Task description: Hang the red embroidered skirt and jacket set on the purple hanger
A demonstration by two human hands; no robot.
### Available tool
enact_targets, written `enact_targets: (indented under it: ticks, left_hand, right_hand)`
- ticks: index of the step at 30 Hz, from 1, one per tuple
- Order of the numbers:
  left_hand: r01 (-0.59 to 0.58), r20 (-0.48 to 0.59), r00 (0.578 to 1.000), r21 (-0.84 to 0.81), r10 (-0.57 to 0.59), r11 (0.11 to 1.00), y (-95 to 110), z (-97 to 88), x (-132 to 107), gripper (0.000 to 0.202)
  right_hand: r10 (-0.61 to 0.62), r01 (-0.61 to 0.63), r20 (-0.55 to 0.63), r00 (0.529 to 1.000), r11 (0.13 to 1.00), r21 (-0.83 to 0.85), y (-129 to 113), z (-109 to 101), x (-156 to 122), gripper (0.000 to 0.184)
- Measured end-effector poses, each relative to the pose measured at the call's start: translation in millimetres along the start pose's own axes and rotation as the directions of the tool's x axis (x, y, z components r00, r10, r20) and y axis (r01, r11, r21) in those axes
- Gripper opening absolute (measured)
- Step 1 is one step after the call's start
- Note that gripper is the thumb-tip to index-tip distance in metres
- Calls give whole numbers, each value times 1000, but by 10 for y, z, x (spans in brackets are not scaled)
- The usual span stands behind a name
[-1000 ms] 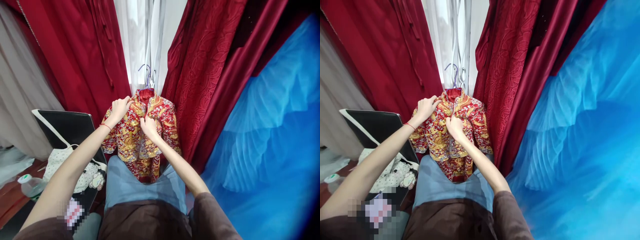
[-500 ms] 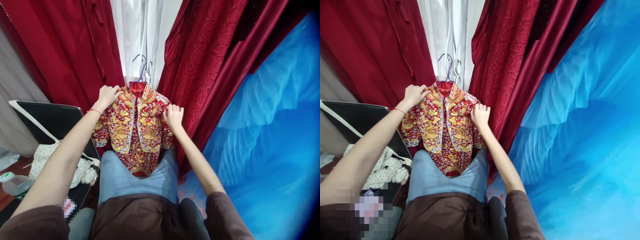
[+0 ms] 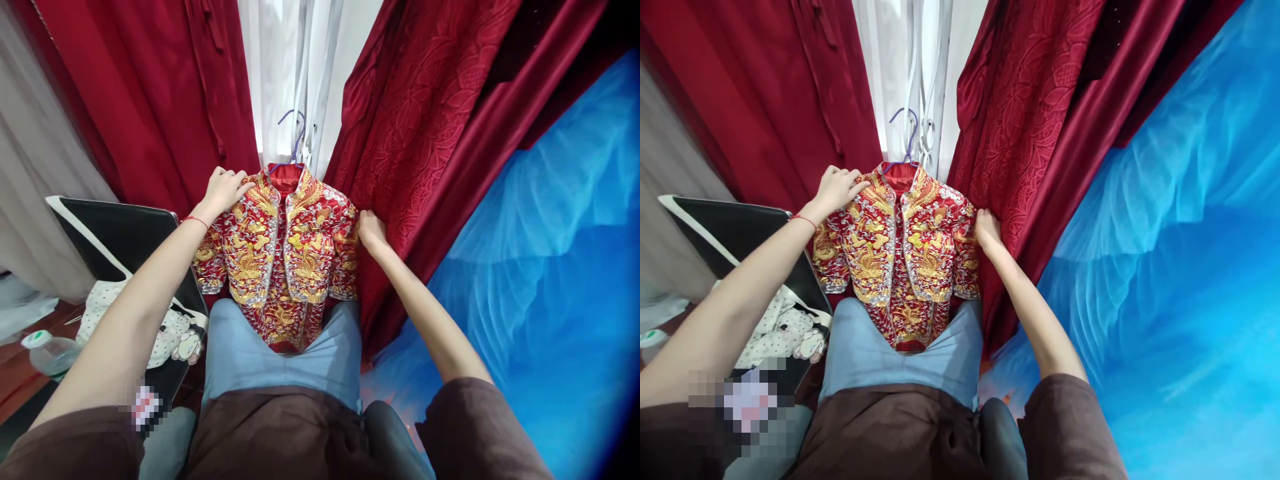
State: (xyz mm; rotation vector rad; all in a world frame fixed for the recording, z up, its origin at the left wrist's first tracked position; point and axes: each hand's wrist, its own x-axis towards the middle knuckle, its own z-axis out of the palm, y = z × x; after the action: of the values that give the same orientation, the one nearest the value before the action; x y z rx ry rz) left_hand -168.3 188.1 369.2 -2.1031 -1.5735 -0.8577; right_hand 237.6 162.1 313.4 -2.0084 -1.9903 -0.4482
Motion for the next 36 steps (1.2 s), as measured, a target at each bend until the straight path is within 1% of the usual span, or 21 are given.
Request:
enact_targets:
  ticks: [3,5,7,8,10,12,15,16,19,20,22,24,25,28,30,31,32,33,34,35,36]
  left_hand:
    - [33,-24,999,-14,-33,999,32,24,-21,45]
    - [57,-39,998,-20,-58,998,87,26,-59,45]
    - [77,-46,996,-28,-78,997,163,8,-120,47]
    - [83,-50,995,-35,-84,996,204,-7,-156,48]
    - [83,-58,995,-59,-86,995,283,-41,-221,50]
    - [81,-71,994,-96,-88,992,351,-73,-259,51]
    - [112,-95,987,-139,-126,984,441,-127,-240,51]
    - [136,-100,983,-149,-151,979,472,-151,-215,50]
    - [222,-119,962,-188,-247,957,570,-223,-112,50]
    - [245,-130,953,-208,-275,947,601,-235,-77,50]
    - [270,-149,939,-245,-311,931,658,-218,-20,51]
    - [261,-151,939,-272,-309,926,706,-131,-1,52]
    - [242,-149,945,-280,-291,929,728,-64,-16,53]
    - [145,-167,965,-295,-201,944,804,185,-223,55]
    - [127,-206,958,-321,-200,939,874,374,-537,57]
    - [157,-222,944,-349,-245,924,917,482,-749,59]
    - [220,-229,917,-393,-326,893,963,603,-993,59]
    - [313,-206,875,-449,-437,837,1012,742,-1260,59]
    - [432,-138,811,-516,-569,740,1060,895,-1538,59]
    - [564,-1,717,-587,-698,580,1105,1060,-1815,59]
    - [687,205,584,-640,-786,344,1142,1228,-2079,58]
  right_hand:
    - [44,-47,-65,997,998,-47,111,-26,-2,44]
    - [68,-73,-90,994,996,-57,71,-4,-29,45]
    - [45,-48,-130,990,999,-22,-42,30,-42,42]
    - [5,-5,-169,986,1000,0,-109,43,-35,43]
    - [-100,110,-264,959,994,23,-238,49,14,52]
    - [-164,177,-319,934,984,13,-332,23,108,60]
    - [-208,208,-294,933,978,-31,-381,-70,284,55]
    - [-254,249,-270,929,967,-55,-374,-111,339,51]
    - [-415,398,-216,884,910,-120,-313,-226,470,43]
    - [-412,395,-233,881,911,-120,-290,-252,504,43]
    - [-300,290,-313,901,954,-81,-272,-273,560,48]
    - [-182,186,-355,917,982,-25,-317,-253,596,50]
    - [-165,172,-345,924,985,-9,-369,-232,598,49]
    - [-161,177,-311,937,984,24,-609,-137,472,40]
    - [-53,104,-388,920,988,112,-790,-17,226,45]
    - [31,63,-438,899,978,198,-875,81,48,50]
    - [105,44,-456,884,952,304,-955,212,-163,52]
    - [177,29,-433,884,903,429,-1030,381,-399,52]
    - [248,-1,-354,902,820,572,-1102,583,-651,50]
    - [323,-77,-207,924,685,724,-1173,812,-908,49]
    - [385,-223,25,923,480,848,-1245,1054,-1157,48]
